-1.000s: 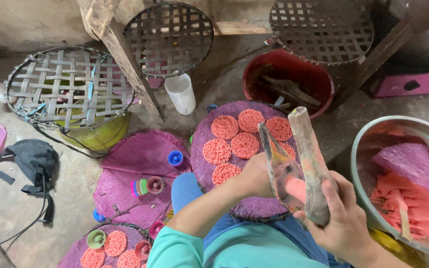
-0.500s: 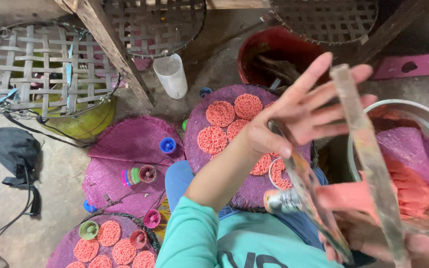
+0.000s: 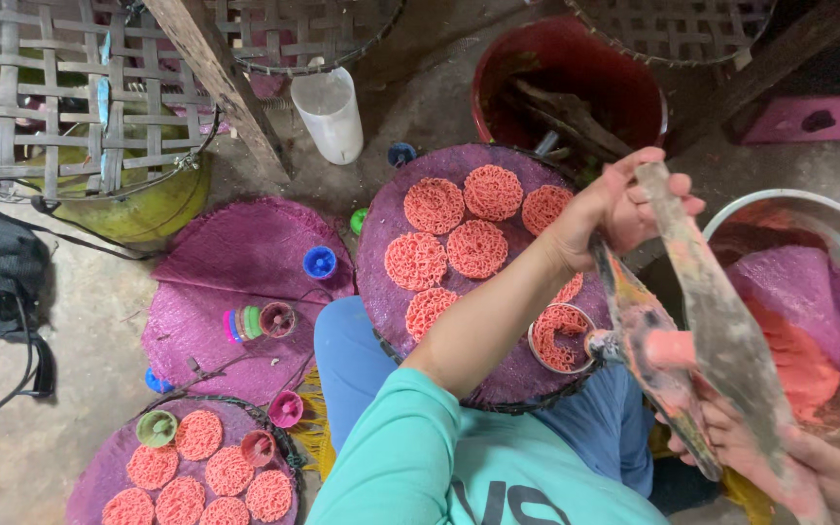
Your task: The person sits on the floor and makes pink lacy decorative discs. They scoop pink paste from a basin, pack it into a cylinder on a wooden hand press, press the paste onto a round tray to form a disc, peel it off with a ring, and arrange finished discs on trays.
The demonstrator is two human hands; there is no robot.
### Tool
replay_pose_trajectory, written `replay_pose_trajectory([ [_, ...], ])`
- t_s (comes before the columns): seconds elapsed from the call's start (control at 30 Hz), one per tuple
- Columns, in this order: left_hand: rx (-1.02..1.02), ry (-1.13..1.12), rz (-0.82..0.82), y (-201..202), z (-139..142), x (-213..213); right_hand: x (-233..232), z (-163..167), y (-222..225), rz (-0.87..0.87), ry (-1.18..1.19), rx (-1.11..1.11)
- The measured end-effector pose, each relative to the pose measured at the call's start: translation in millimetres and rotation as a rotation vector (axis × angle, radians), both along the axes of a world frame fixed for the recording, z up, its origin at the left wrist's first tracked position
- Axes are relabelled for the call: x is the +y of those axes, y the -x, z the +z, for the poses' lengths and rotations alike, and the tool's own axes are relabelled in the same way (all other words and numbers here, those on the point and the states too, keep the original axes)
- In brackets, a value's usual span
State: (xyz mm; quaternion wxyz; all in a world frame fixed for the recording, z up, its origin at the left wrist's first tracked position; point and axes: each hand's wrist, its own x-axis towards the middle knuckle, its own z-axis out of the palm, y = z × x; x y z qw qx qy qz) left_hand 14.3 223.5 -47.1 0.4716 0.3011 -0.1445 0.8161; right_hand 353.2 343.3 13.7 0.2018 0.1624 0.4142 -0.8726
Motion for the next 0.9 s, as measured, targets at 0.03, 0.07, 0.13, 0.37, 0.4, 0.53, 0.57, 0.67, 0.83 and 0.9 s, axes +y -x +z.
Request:
replay_pose_trajectory([
  [0.03,-0.074,-0.016,-0.042,5,-15,3,1,-4,3,-0.034,0.021,-0.025],
  [0.07,-0.146,-0.031,-0.085,10,-27,4,1,-10,8,-0.070,0.043,-0.048],
  [0.13,-0.173,0.086,-0.037,19,-44,0,1,-21,14,-0.123,0.023,-0.120],
  [0.37,-0.246,0.130,-0.066,28,-60,-5,9,-44,6,-0.161,-0.272,-0.335],
  [0.4,-0.253,0.147,-0.057,26,-61,-3,12,-44,2,-0.138,-0.305,-0.334],
  [0.53,-0.268,0.215,-0.034,13,-66,0,1,-30,-11,-0.217,-0.296,-0.413],
  [0.57,-0.269,0.234,-0.028,10,-68,-2,-5,-26,-14,-0.223,-0.284,-0.337],
  [0.67,-0.289,0.280,-0.086,5,-71,-17,-24,-18,-17,-0.197,-0.312,-0.207],
  [0.83,-0.244,0.341,-0.002,21,-60,-43,-32,-46,5,-0.108,-0.385,-0.250],
  [0.9,-0.239,0.337,0.007,29,-51,-43,-26,-57,12,-0.072,-0.398,-0.170],
])
